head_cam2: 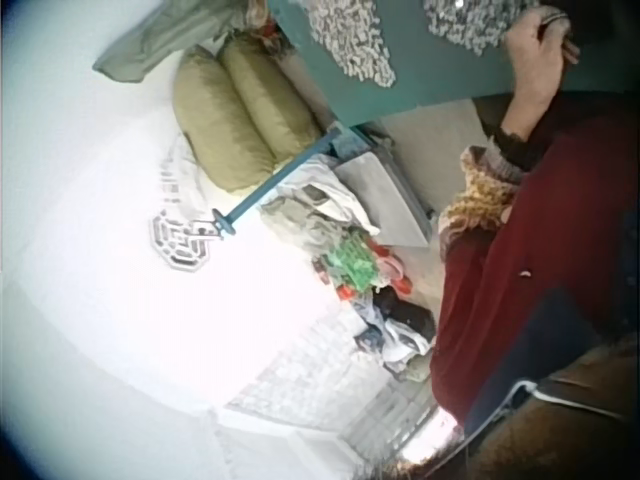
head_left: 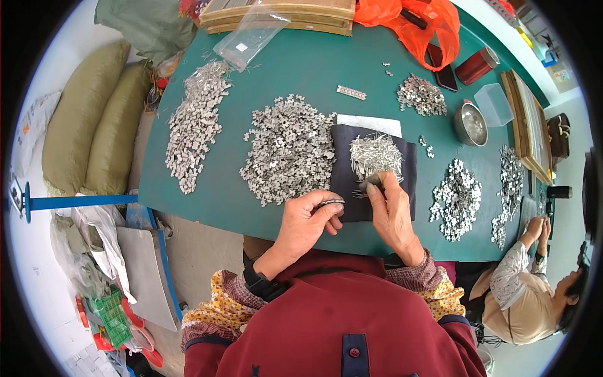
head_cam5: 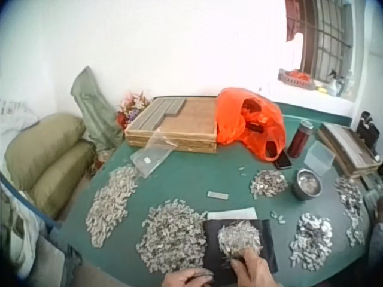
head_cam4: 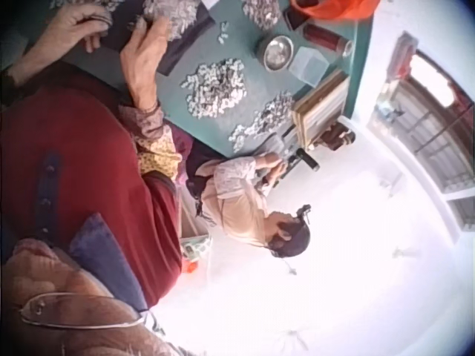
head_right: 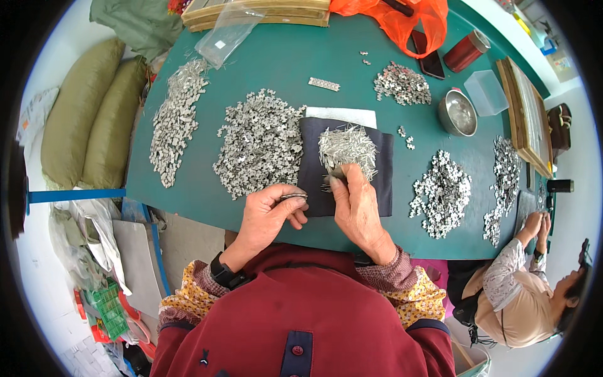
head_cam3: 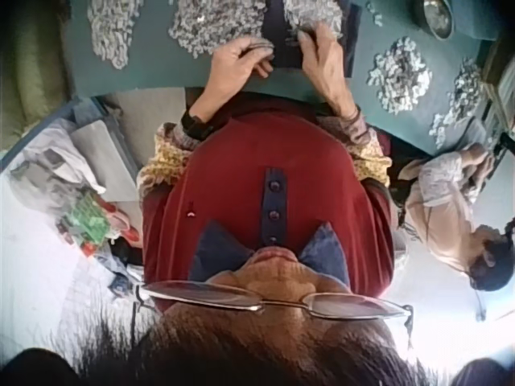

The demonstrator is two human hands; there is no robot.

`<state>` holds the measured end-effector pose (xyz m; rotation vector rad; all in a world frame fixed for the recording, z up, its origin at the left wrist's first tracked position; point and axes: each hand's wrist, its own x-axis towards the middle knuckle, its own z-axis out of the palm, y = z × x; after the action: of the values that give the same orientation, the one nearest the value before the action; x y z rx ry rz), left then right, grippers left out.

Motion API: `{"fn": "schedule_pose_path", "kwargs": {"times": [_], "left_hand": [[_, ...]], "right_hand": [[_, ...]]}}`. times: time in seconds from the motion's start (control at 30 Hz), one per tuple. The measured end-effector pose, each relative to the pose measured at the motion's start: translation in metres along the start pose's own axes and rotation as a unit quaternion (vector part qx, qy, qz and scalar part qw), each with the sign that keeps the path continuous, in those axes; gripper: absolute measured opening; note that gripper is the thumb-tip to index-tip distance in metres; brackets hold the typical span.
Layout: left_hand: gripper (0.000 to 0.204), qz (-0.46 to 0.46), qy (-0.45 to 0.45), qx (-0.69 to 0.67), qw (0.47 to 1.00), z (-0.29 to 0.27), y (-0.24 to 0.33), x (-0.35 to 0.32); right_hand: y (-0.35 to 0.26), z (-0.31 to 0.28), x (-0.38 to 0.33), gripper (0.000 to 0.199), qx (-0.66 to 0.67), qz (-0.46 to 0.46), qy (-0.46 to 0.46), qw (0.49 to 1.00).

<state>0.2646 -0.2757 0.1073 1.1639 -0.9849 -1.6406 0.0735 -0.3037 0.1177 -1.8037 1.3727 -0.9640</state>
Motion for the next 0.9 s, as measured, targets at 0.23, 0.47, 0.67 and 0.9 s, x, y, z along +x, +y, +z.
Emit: {"fn": "schedule_pose_path", "kwargs": {"times": [0.23,0.47,0.67,0.9], "left_hand": [[0.011,0.035,-0.013,0.038,0.999,0.024,0.005,0.009],[0.011,0.035,-0.029,0.084,0.995,0.029,0.010,0.006],[0.011,0.043,-0.026,0.089,0.995,0.030,0.009,0.002],[0.011,0.041,-0.025,0.086,0.995,0.024,0.007,-0.001]], "right_hand": [[-0.011,0.004,-0.014,0.014,0.178,0.029,-0.009,0.984],[-0.010,0.001,-0.018,0.010,0.156,0.027,-0.010,0.987],[-0.005,0.004,-0.022,0.008,0.148,-0.002,-0.004,0.989],[-0.011,0.008,-0.022,0.008,0.119,-0.020,-0.004,0.993]]}}
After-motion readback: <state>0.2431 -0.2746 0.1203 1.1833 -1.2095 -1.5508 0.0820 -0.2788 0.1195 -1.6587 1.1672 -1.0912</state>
